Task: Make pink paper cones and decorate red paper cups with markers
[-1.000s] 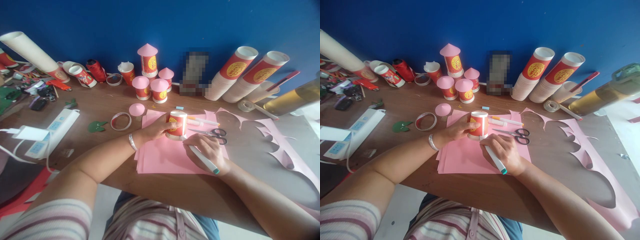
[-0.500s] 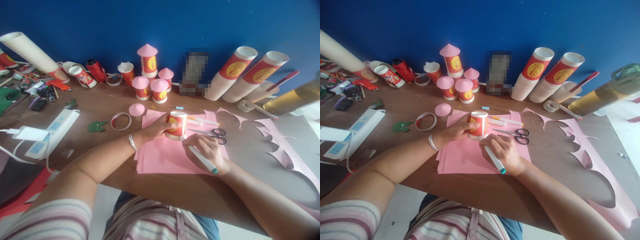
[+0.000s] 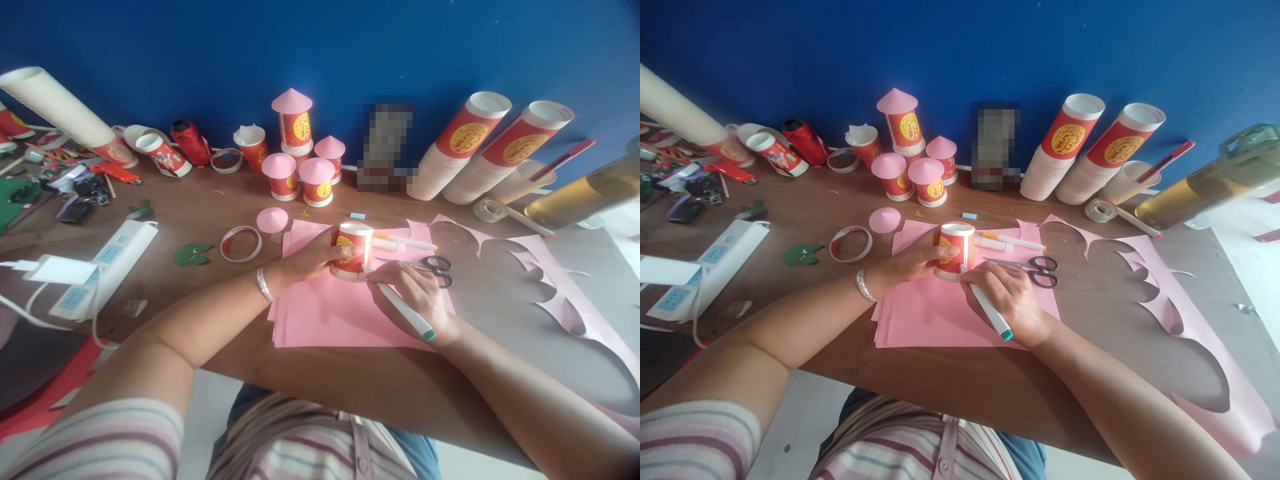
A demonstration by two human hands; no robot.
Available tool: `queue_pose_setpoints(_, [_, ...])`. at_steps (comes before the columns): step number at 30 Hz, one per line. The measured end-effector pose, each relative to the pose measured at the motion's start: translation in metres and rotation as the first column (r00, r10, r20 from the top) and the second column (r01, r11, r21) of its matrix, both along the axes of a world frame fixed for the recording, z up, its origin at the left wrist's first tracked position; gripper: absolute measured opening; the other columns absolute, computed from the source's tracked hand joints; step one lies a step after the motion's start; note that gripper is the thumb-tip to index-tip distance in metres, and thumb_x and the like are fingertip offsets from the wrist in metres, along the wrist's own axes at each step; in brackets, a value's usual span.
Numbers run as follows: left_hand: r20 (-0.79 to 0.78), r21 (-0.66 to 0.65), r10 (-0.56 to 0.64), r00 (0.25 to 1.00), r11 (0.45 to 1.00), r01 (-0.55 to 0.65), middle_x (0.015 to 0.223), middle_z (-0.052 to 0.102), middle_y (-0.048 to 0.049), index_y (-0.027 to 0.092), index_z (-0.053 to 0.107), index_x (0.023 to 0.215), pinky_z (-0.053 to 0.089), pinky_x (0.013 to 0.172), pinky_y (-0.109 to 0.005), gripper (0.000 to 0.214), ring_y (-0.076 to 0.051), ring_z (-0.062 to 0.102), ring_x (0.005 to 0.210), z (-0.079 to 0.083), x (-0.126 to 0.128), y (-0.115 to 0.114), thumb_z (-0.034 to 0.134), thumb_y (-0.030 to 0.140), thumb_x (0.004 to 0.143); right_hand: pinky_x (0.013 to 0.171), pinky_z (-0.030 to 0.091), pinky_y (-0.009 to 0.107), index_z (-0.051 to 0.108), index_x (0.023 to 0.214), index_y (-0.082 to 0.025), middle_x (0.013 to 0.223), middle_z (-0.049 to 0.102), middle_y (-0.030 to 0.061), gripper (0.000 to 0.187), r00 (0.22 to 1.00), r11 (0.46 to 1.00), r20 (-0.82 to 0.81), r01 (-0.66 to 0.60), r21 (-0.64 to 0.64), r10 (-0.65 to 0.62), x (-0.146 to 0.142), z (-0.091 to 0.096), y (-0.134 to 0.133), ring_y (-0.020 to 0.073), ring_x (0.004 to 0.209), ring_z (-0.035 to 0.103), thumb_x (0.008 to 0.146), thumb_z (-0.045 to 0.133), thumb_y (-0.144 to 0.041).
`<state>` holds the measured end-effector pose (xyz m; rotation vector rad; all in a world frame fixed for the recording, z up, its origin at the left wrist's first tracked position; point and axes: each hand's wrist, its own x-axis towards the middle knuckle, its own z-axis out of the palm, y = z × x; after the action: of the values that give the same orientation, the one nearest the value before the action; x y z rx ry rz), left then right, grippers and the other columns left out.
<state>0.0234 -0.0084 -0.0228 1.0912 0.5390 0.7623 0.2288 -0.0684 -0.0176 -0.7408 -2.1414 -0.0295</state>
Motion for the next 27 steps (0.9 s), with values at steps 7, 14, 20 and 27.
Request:
queue_pose_setpoints(7, [0.03, -0.025, -0.024, 0.999, 0.999, 0.025, 0.091, 0.068, -0.0064, 0.015, 0.068, 0.099, 0.055, 0.077, -0.029, 0.036, -0.017, 0.065, 0.084, -0.005, -0.001, 0.002, 0.082, 0.041, 0.079, 0.058, 0.049, 0.024, 0.061, 0.097, -0.021, 0.076, 0.069, -0.0013, 0.018, 1.0, 1.0, -0.01, 0.013, -0.004, -0.013, 0.0, -0.001, -0.001, 0.0118, 0.061, 0.064, 0.091, 0.064, -0.004])
queue_pose_setpoints(14, [-0.003, 0.02, -0.003, 1.0, 1.0, 0.003, 0.089, 0.069, -0.0065, 0.015, 0.068, 0.094, 0.054, 0.072, -0.027, 0.032, -0.017, 0.066, 0.081, 0.0, -0.001, 0.0, 0.081, 0.042, 0.08, 0.056, 0.047, 0.024, 0.062, 0.094, -0.023, 0.071, 0.066, -0.0026, 0.023, 1.0, 1.0, 0.011, 0.019, 0.013, -0.019, -0.003, 0.005, -0.003, 0.0119, 0.057, 0.061, 0.088, 0.061, -0.001])
queue_pose_setpoints(20, [-0.009, 0.017, 0.02, 1.0, 1.0, -0.02, 0.087, 0.07, -0.0051, 0.016, 0.066, 0.096, 0.054, 0.071, -0.026, 0.033, -0.016, 0.065, 0.078, 0.005, 0.0, -0.002, 0.081, 0.039, 0.079, 0.057, 0.046, 0.024, 0.062, 0.095, -0.022, 0.072, 0.066, -0.0023, 0.021, 1.0, 1.0, 0.022, -0.002, -0.015, 0.002, -0.002, 0.004, -0.004, 0.0116, 0.058, 0.059, 0.089, 0.061, -0.002])
queue_pose_setpoints(27, [-0.001, 0.036, -0.008, 1.0, 0.999, 0.008, 0.087, 0.069, -0.0051, 0.016, 0.067, 0.093, 0.054, 0.073, -0.027, 0.031, -0.015, 0.065, 0.08, 0.005, 0.0, -0.002, 0.08, 0.041, 0.081, 0.056, 0.044, 0.024, 0.058, 0.093, -0.022, 0.071, 0.064, -0.003, 0.021, 0.999, 0.998, 0.021, -0.035, -0.046, 0.036, -0.001, 0.003, -0.005, 0.0105, 0.057, 0.057, 0.09, 0.059, -0.001])
